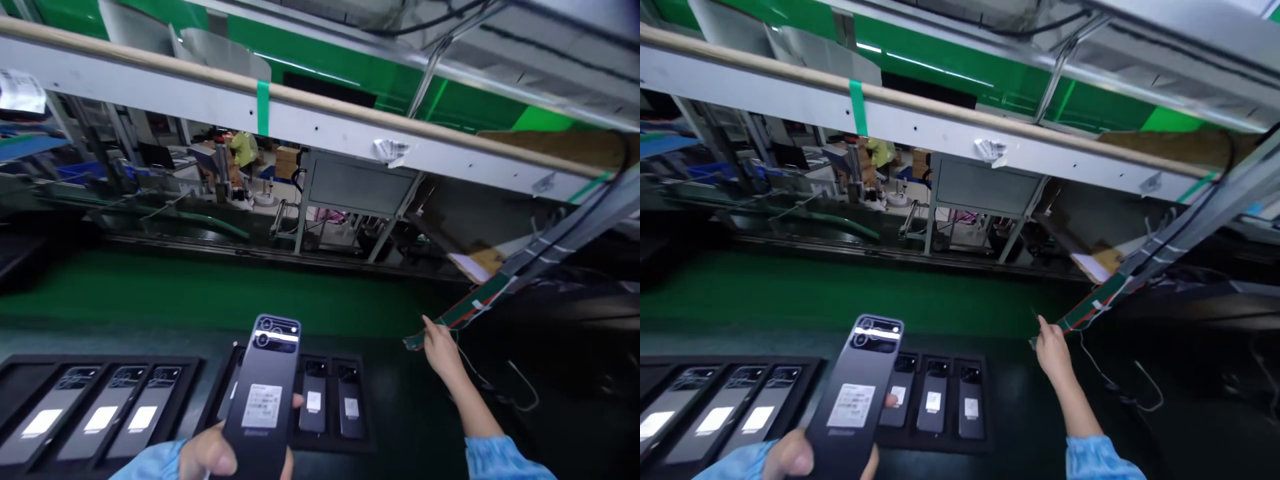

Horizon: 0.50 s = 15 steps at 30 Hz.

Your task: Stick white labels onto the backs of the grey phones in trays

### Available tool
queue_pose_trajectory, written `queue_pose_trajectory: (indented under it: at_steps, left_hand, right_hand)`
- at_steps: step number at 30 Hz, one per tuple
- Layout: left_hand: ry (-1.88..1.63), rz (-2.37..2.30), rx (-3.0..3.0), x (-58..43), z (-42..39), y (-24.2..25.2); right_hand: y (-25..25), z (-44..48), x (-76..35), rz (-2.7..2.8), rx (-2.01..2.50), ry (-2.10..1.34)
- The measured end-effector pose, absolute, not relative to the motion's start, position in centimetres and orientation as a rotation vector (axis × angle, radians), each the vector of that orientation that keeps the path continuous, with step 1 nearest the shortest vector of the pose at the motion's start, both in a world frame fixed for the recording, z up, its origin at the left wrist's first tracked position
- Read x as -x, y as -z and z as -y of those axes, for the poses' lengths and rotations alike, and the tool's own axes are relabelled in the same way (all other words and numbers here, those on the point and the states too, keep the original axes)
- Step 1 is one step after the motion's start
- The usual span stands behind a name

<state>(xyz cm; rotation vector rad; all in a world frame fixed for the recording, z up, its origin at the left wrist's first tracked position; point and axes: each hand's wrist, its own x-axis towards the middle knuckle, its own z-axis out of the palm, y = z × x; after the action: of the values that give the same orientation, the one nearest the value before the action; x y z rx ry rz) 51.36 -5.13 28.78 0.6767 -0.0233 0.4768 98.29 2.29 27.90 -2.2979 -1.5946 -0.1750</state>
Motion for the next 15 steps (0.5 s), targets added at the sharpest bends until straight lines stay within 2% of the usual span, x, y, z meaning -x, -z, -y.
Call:
queue_pose_trajectory:
  at_steps: [4,8,11,15]
  left_hand:
    - [-0.584,0.179,-0.690,-51.9,5.0,-29.2]
    - [-0.745,0.048,-0.795,-52.9,4.2,-27.8]
    - [-0.808,-0.121,-0.877,-54.8,4.2,-26.8]
    - [-0.824,-0.628,-0.853,-58.4,3.3,-25.4]
  right_hand:
    - [-33.2,-6.0,-102.8,1.501,2.297,0.400]
    - [-37.5,-9.9,-102.5,1.486,2.083,0.515]
    - [-37.4,-11.8,-94.6,1.638,1.709,0.424]
    - [-33.8,-9.4,-78.8,1.931,1.143,0.160]
